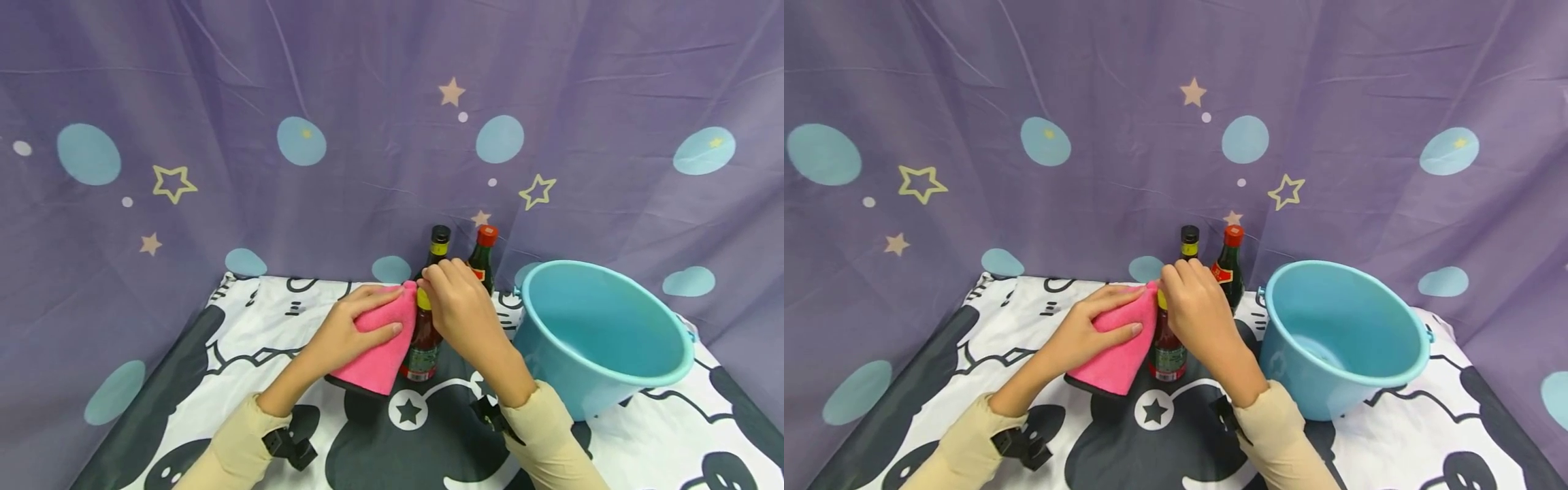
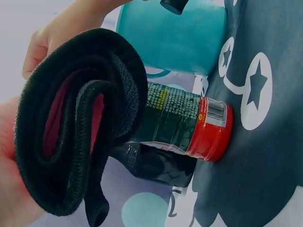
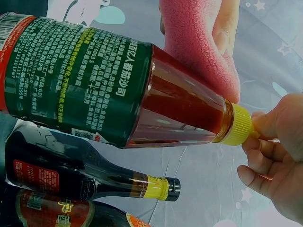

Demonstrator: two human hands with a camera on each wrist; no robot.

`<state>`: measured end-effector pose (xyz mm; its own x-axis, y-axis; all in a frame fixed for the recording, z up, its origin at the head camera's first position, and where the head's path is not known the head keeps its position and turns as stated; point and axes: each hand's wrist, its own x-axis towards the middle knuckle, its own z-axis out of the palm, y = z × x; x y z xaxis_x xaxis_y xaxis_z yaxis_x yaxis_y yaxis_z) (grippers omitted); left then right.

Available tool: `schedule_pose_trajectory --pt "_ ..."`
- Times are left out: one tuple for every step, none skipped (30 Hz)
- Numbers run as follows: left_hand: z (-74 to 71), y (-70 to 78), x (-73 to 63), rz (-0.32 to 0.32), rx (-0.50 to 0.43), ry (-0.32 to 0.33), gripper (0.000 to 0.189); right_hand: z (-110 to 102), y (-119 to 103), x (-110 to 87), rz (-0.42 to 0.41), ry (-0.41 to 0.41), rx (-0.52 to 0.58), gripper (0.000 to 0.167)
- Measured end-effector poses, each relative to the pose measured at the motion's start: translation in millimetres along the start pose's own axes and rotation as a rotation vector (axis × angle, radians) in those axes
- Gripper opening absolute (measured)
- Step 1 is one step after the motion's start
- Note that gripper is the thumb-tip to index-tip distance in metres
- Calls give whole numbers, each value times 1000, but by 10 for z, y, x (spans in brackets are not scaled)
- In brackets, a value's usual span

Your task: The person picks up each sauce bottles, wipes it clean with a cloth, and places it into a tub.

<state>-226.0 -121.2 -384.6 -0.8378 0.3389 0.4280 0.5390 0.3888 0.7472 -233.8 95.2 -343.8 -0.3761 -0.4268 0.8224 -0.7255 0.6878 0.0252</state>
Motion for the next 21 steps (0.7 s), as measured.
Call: schedule_pose_trajectory --pt "-6 -1 -3 6 6 -2 54 2 -3 1 0 0 -1 12" --pt "-14 0 -6 11 10 -6 54 3 -6 1 0 0 -1 12" --pt "-22 0 -9 16 18 -9 54 4 -9 3 0 0 -1 11" --pt "-30 -4 -10 23 27 -12 53 6 -12 5 0 0 1 11" --pt "-39 -10 -12 28 38 -16 53 6 -16 8 0 -1 2 11" --pt "-46 -16 -13 32 51 -22 53 6 -17 9 -1 -2 4 11" --pt "-53 -23 -14 34 59 -30 53 7 -19 10 -3 -3 6 11" --pt "-59 -31 -16 34 68 -41 53 8 -19 11 -4 -2 6 11" --pt "-65 -41 -17 30 80 -51 53 10 -18 9 -6 -1 6 11" --pt "-70 -52 -18 25 90 -62 53 11 -16 7 -6 -2 6 11" --pt "-75 -62 -19 14 94 -75 53 12 -12 4 -6 -3 5 11" --pt "-77 -75 -19 2 98 -89 53 14 -7 0 -7 -2 5 11" --pt "-81 -89 -18 -11 100 -102 53 15 -3 -3 -5 -2 6 10" --pt "-84 -99 -18 -25 102 -114 53 16 2 -7 -3 -2 5 10" --pt "-86 -112 -16 -35 106 -125 52 16 5 -10 -1 -3 4 10" --pt "-88 -122 -15 -42 109 -136 52 14 7 -12 2 -4 5 10" --pt "-91 -131 -15 -48 110 -147 51 12 7 -13 3 -3 6 10" --pt "-93 -144 -14 -46 116 -154 51 11 6 -13 4 -2 9 10" --pt "-97 -153 -14 -45 121 -161 51 9 3 -14 5 -3 9 10" --pt "-101 -159 -17 -39 126 -167 51 9 0 -13 6 -2 10 10" --pt "-104 -167 -20 -33 133 -170 50 9 -5 -12 5 -2 12 10"
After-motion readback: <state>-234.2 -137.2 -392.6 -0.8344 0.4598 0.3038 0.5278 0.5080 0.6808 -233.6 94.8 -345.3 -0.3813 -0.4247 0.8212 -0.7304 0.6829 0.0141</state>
